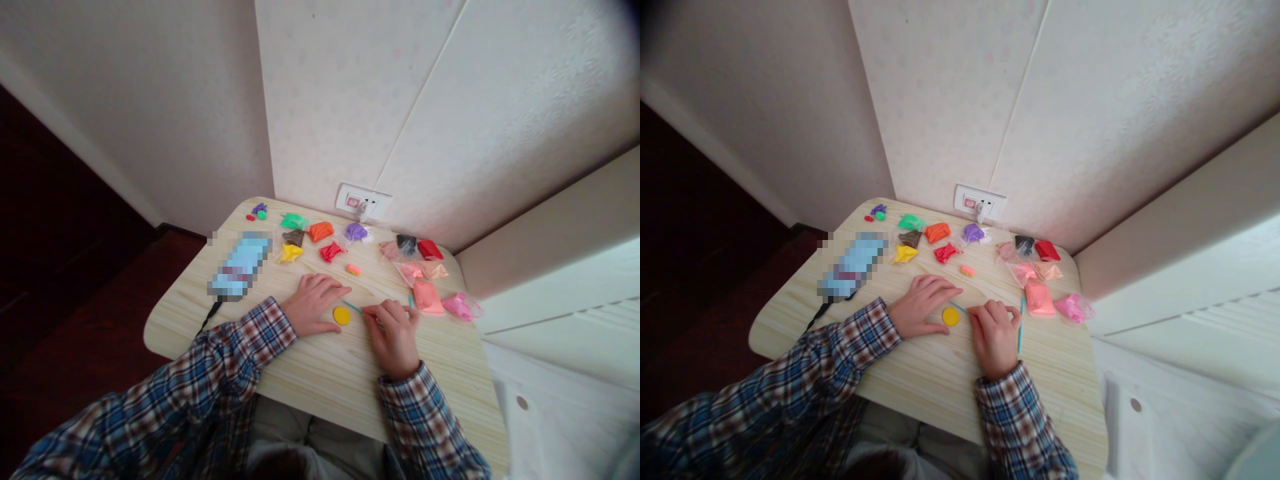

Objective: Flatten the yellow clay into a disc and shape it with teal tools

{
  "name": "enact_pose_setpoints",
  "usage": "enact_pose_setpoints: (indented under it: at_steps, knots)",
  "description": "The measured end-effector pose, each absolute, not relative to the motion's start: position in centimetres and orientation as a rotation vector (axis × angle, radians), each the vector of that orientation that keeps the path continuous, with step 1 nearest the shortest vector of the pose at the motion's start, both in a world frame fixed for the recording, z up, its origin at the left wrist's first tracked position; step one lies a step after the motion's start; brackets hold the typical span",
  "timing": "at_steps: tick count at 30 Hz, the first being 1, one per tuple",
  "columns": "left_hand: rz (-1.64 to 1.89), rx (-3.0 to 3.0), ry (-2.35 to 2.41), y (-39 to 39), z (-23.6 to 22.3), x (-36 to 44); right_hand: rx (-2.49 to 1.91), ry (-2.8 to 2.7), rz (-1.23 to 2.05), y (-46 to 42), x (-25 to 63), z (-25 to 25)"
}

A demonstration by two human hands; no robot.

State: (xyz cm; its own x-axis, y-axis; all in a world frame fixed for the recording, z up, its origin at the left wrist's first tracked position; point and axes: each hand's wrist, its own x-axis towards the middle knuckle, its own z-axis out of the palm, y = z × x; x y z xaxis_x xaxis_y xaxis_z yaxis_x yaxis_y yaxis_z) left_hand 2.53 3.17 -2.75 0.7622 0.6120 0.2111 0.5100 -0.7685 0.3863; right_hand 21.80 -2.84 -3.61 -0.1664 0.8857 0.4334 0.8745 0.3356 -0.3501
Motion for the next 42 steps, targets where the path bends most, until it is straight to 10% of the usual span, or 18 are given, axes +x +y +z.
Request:
enact_pose_setpoints:
  at_steps: [42]
  knots:
    - [0.459,2.65,0.897,3.3,-2.8,2.5,-1.55,-2.021,0.017,-2.8,22.1,-3.9]
